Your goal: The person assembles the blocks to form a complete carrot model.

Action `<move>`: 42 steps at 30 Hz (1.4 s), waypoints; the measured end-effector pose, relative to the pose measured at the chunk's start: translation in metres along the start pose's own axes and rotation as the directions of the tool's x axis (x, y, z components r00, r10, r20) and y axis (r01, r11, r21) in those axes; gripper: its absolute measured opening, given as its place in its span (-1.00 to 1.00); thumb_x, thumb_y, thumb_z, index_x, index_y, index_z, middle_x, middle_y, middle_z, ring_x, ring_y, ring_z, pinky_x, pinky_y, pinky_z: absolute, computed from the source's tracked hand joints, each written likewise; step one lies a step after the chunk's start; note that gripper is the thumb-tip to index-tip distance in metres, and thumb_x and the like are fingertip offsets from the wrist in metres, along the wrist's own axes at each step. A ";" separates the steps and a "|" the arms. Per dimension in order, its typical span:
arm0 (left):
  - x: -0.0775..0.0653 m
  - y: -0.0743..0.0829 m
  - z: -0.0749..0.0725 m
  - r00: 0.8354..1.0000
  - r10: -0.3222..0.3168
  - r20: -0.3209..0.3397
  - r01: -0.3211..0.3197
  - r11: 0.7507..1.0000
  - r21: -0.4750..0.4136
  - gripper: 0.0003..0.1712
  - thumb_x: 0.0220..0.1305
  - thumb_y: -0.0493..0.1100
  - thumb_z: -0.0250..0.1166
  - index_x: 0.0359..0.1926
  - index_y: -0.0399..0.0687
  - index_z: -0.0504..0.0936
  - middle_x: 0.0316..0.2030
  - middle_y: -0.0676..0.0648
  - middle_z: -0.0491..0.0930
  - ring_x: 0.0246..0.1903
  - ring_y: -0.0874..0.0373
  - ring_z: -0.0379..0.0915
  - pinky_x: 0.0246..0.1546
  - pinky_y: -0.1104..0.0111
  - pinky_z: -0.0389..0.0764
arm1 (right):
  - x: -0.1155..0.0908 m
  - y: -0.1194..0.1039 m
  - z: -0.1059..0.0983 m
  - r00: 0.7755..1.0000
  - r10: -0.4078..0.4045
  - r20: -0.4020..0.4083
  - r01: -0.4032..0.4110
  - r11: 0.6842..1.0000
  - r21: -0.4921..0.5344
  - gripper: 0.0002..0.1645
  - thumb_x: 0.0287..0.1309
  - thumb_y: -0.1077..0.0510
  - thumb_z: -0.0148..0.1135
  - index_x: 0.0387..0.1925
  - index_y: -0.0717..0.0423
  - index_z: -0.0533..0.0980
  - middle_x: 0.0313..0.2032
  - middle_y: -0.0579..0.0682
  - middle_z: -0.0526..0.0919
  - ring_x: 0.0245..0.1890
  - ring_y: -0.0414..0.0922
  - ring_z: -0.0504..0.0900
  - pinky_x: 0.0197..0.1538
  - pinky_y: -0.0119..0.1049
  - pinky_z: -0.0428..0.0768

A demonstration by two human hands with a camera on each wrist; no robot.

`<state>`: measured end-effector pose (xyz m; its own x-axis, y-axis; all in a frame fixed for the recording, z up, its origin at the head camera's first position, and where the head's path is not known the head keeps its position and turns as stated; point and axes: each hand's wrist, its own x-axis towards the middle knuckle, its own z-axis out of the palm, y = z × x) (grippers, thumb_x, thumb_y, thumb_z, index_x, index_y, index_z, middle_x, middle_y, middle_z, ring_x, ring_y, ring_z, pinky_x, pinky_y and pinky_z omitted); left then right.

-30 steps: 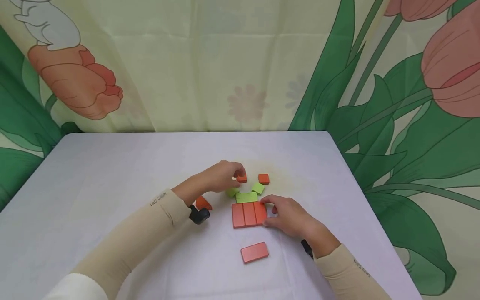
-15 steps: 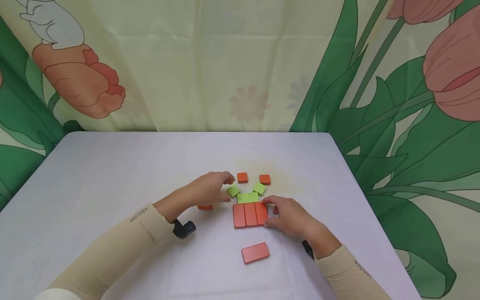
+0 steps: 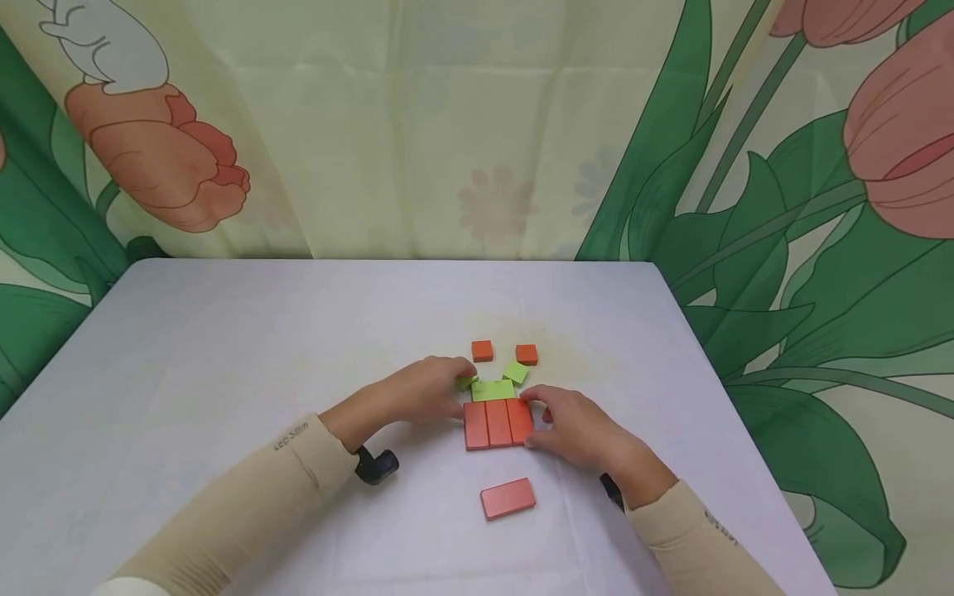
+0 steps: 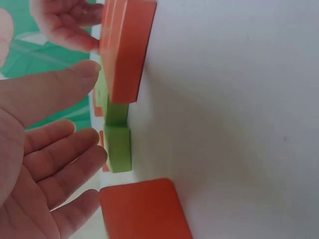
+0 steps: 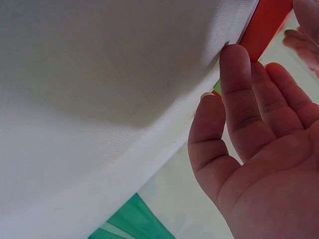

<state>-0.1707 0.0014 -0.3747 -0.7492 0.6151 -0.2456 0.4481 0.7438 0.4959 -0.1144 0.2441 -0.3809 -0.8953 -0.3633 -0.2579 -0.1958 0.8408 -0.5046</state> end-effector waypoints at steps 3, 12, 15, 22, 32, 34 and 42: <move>0.001 0.001 0.003 1.000 0.003 0.004 -0.003 1.000 0.008 -0.31 0.23 -0.05 0.47 0.31 -0.18 0.45 0.14 -0.06 0.56 0.10 0.11 0.47 0.18 0.28 0.47 | 0.000 0.000 -0.001 1.000 0.003 -0.009 -0.003 1.000 -0.011 -0.29 0.10 0.09 0.50 0.27 0.12 0.45 -0.20 -0.08 0.55 -0.20 -0.11 0.49 -0.19 -0.22 0.54; -0.003 0.004 0.008 1.000 0.024 -0.015 -0.023 0.999 0.044 -0.34 0.23 -0.07 0.43 0.29 -0.18 0.46 0.08 -0.06 0.55 0.04 0.11 0.42 0.09 0.32 0.49 | 0.015 0.005 -0.019 0.983 -0.019 -0.182 0.008 0.998 -0.061 -0.42 0.25 0.14 0.37 0.26 0.22 0.45 0.03 0.17 0.59 -0.05 0.09 0.56 -0.02 -0.01 0.61; -0.005 0.003 0.009 0.999 0.027 -0.023 -0.026 0.999 0.042 -0.36 0.23 -0.07 0.43 0.28 -0.17 0.47 0.08 -0.06 0.55 0.03 0.11 0.41 0.08 0.31 0.49 | 0.027 0.008 -0.024 0.977 -0.021 -0.212 0.004 0.997 -0.082 -0.45 0.28 0.16 0.32 0.26 0.25 0.45 0.09 0.22 0.57 0.00 0.15 0.56 0.04 0.07 0.59; -0.006 0.001 0.012 0.999 0.014 -0.035 -0.013 0.999 0.030 -0.36 0.24 -0.03 0.44 0.27 -0.14 0.48 0.11 -0.05 0.54 0.10 0.08 0.42 0.14 0.29 0.47 | 0.056 0.016 -0.028 0.972 -0.027 -0.234 0.004 0.995 -0.099 -0.52 0.34 0.21 0.21 0.25 0.25 0.48 0.16 0.24 0.56 0.16 0.22 0.51 0.21 0.15 0.45; -0.008 0.000 0.013 0.999 0.020 -0.041 -0.019 0.999 0.026 -0.35 0.23 -0.01 0.45 0.27 -0.14 0.48 0.12 -0.05 0.54 0.14 0.07 0.41 0.16 0.29 0.46 | 0.073 0.018 -0.030 0.990 0.041 -0.135 -0.048 0.997 -0.052 -0.46 0.37 0.23 0.15 0.35 0.18 0.42 0.28 0.21 0.48 0.34 0.22 0.34 0.32 0.17 0.32; -0.008 0.000 0.013 0.999 0.020 -0.041 -0.019 1.000 0.022 -0.35 0.24 -0.02 0.45 0.27 -0.13 0.48 0.11 -0.05 0.54 0.14 0.07 0.40 0.16 0.29 0.46 | 0.074 0.019 -0.030 0.991 0.034 -0.132 -0.041 0.998 -0.049 -0.47 0.36 0.24 0.16 0.33 0.20 0.43 0.24 0.22 0.52 0.31 0.21 0.39 0.30 0.15 0.35; -0.007 -0.001 0.014 0.998 0.037 -0.051 -0.036 0.999 0.024 -0.36 0.23 -0.01 0.45 0.25 -0.13 0.48 0.11 -0.04 0.55 0.14 0.07 0.41 0.15 0.29 0.46 | 0.071 0.023 -0.034 0.988 0.070 -0.136 -0.077 0.996 -0.046 -0.44 0.32 0.16 0.25 0.28 0.28 0.43 0.01 0.23 0.60 -0.04 0.11 0.55 0.06 0.02 0.55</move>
<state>-0.1593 -0.0005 -0.3848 -0.7562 0.6279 -0.1840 0.4861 0.7274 0.4843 -0.1962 0.2511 -0.3826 -0.9528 -0.2459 -0.1780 -0.1449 0.8837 -0.4451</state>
